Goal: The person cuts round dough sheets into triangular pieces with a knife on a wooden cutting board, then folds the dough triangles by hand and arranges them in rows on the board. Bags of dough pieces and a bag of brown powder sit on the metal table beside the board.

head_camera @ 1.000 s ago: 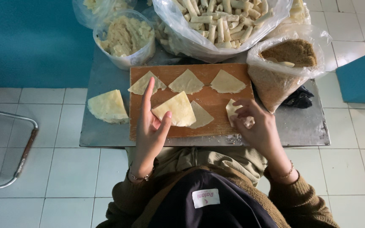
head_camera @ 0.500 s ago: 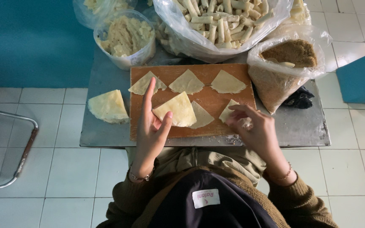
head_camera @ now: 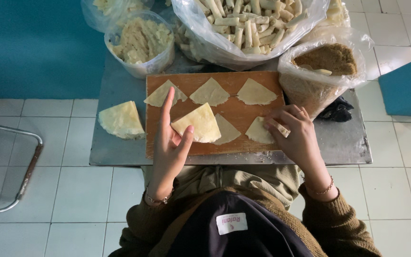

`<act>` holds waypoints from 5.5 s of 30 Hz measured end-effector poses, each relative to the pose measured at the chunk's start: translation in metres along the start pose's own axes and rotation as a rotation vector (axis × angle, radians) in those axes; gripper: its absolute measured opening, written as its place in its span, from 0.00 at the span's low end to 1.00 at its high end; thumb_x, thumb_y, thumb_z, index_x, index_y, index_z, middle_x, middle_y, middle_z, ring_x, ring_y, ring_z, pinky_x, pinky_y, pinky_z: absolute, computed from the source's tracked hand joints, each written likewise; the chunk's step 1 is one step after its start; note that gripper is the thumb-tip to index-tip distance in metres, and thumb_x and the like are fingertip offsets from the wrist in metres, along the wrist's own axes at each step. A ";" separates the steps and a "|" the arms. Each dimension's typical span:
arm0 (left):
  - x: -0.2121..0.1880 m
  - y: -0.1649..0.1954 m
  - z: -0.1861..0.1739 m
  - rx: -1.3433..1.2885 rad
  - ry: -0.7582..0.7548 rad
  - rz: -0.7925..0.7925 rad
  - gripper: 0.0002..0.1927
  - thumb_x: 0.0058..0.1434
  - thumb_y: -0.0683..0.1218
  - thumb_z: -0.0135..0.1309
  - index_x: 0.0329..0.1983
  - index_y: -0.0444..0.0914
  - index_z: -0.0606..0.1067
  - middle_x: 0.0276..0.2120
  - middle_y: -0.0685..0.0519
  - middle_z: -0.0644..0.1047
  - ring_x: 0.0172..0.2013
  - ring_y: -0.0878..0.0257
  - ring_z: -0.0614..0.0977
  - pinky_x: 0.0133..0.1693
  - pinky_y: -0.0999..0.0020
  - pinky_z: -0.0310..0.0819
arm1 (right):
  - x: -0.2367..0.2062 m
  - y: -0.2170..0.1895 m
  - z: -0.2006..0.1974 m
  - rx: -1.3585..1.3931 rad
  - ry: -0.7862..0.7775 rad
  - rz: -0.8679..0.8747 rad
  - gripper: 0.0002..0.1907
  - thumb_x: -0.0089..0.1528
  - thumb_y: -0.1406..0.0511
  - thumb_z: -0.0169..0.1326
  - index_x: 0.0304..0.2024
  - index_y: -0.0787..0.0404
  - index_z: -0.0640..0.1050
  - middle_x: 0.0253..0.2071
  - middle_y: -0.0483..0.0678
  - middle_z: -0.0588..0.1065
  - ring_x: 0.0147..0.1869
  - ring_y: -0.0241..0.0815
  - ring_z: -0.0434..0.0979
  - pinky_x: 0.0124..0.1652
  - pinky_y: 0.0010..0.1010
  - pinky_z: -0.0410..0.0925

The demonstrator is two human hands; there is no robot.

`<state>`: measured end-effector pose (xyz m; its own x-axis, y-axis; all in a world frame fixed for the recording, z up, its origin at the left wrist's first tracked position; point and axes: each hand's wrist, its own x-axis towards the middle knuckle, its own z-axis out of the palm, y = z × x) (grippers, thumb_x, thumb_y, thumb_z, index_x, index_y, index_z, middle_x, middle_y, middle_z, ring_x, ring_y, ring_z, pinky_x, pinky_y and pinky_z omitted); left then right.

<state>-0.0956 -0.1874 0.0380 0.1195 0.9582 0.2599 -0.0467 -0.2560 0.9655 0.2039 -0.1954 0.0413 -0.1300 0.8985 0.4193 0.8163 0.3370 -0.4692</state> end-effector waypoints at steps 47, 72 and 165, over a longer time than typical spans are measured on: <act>-0.037 0.034 0.046 0.313 0.017 0.436 0.13 0.60 0.38 0.67 0.45 0.36 0.76 0.40 0.50 0.81 0.43 0.57 0.86 0.43 0.67 0.79 | -0.022 -0.083 0.001 0.922 -0.056 0.034 0.13 0.57 0.72 0.67 0.43 0.71 0.82 0.43 0.53 0.82 0.49 0.40 0.83 0.51 0.30 0.76; -0.028 0.015 0.045 0.150 -0.050 0.286 0.03 0.65 0.37 0.57 0.39 0.34 0.74 0.36 0.51 0.77 0.37 0.64 0.83 0.42 0.72 0.78 | -0.010 -0.090 0.014 0.848 -0.035 0.036 0.05 0.69 0.75 0.47 0.45 0.67 0.74 0.47 0.50 0.78 0.51 0.39 0.82 0.53 0.29 0.78; 0.024 -0.025 -0.042 0.649 -0.068 0.076 0.24 0.55 0.38 0.60 0.57 0.41 0.76 0.43 0.45 0.80 0.38 0.52 0.81 0.39 0.62 0.76 | 0.042 -0.074 -0.024 0.463 0.056 0.040 0.09 0.62 0.72 0.64 0.42 0.68 0.77 0.41 0.47 0.79 0.49 0.34 0.81 0.53 0.26 0.74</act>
<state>-0.1337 -0.1529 0.0190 0.2032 0.9296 0.3076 0.5479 -0.3683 0.7511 0.1516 -0.1896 0.1127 -0.0623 0.9012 0.4290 0.4817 0.4036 -0.7779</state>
